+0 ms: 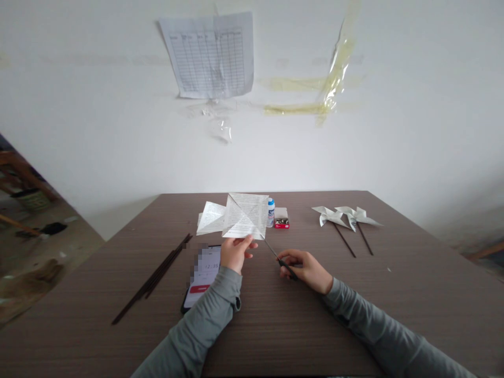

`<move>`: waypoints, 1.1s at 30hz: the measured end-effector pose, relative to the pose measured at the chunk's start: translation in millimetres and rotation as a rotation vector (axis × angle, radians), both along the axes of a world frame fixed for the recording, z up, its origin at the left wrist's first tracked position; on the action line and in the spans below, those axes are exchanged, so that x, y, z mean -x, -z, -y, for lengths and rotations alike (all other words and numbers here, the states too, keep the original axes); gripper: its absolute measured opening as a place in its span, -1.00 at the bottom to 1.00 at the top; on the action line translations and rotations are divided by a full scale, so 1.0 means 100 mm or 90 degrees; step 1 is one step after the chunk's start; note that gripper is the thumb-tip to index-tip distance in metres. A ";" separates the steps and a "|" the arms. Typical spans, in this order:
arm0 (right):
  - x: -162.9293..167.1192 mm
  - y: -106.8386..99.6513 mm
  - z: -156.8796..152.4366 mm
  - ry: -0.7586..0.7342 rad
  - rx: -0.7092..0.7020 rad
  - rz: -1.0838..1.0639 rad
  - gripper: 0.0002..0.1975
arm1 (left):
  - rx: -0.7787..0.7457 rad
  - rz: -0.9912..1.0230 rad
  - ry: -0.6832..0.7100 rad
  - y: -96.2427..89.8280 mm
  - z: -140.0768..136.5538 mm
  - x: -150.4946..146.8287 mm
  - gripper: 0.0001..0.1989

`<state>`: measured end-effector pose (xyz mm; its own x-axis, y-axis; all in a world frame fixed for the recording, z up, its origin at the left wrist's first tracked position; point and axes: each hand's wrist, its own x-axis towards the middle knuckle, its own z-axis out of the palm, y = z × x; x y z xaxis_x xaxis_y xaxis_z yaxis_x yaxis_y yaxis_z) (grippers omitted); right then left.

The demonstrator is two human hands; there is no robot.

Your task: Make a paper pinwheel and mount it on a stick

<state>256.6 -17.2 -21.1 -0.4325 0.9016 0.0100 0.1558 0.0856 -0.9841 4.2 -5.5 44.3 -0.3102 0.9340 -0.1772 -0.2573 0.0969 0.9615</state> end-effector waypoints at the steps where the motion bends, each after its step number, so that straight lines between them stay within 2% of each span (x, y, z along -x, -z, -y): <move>1: 0.00 0.00 0.00 0.000 0.001 -0.002 -0.39 | -0.001 0.001 -0.001 0.00 0.00 0.00 -0.72; 7: 0.01 -0.01 -0.01 -0.006 0.013 -0.011 -0.33 | 0.002 0.000 -0.004 -0.02 0.01 -0.01 -0.73; 22: 0.00 -0.03 0.00 -0.002 -0.001 0.006 -0.41 | 0.014 0.000 -0.010 -0.06 0.03 -0.02 -0.79; 33: 0.00 -0.02 0.00 -0.003 -0.011 0.011 -0.41 | 0.006 -0.030 0.024 0.06 -0.03 0.04 -0.77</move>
